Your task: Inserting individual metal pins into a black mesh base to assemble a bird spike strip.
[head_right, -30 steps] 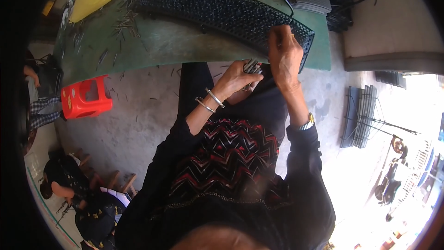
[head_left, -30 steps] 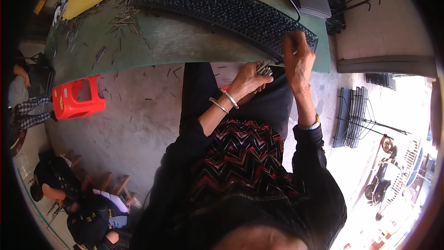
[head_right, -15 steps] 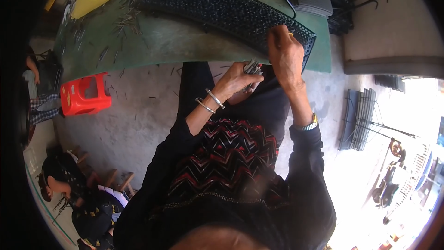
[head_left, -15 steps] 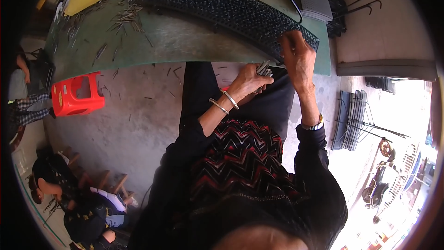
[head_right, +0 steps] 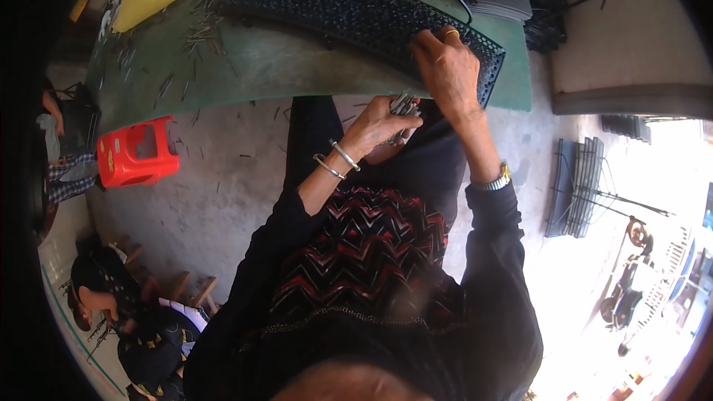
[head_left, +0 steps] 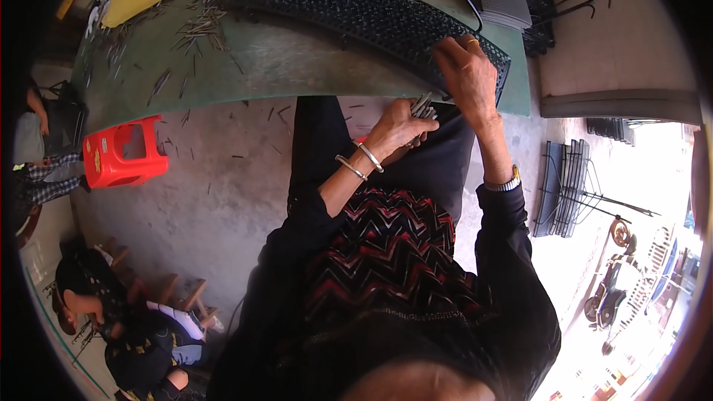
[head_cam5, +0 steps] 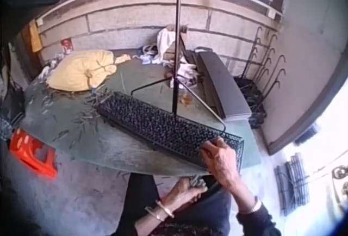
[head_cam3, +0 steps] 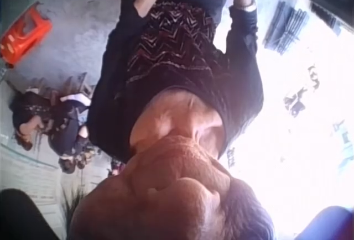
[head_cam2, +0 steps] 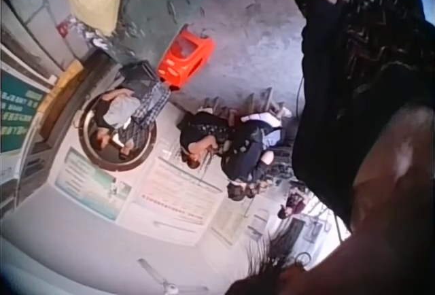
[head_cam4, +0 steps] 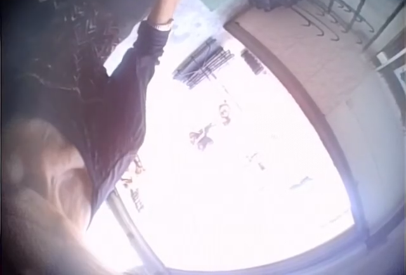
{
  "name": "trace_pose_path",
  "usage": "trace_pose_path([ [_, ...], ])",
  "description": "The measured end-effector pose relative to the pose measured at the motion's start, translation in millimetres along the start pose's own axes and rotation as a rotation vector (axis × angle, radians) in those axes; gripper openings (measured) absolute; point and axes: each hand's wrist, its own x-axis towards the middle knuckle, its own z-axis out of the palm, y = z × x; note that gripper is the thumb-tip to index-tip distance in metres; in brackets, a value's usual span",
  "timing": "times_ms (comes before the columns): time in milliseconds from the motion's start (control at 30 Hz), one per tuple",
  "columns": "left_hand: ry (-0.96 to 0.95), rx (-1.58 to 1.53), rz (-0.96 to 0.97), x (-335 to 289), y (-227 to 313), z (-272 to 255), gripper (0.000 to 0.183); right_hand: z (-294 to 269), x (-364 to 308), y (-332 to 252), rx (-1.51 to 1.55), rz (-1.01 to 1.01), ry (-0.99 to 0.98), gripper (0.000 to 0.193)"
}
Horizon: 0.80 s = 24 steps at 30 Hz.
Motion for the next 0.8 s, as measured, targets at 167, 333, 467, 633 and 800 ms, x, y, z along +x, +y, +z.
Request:
trace_pose_path([
  [167, 0.01, -0.006, 0.004, -4, 7, 4, 0.013, -4, -7, 7, 0.046, -0.035, -0.052, 0.01],
  [333, 0.002, -0.026, -0.003, -5, 8, 5, 0.012, -12, -26, 5, 0.301, 0.161, -0.093, 0.013],
  [467, -0.039, -0.005, 0.012, -2, 4, 4, 0.011, -15, -49, 0, 0.522, 0.231, -0.28, 0.014],
  [633, -0.055, -0.069, 0.05, -4, 8, 11, 0.014, -11, -56, 0, 0.677, 0.381, -0.166, 0.013],
  [800, -0.109, -0.156, -0.022, 1, 7, 5, 0.016, -20, -39, -4, 0.562, 0.475, 0.148, 0.01],
])
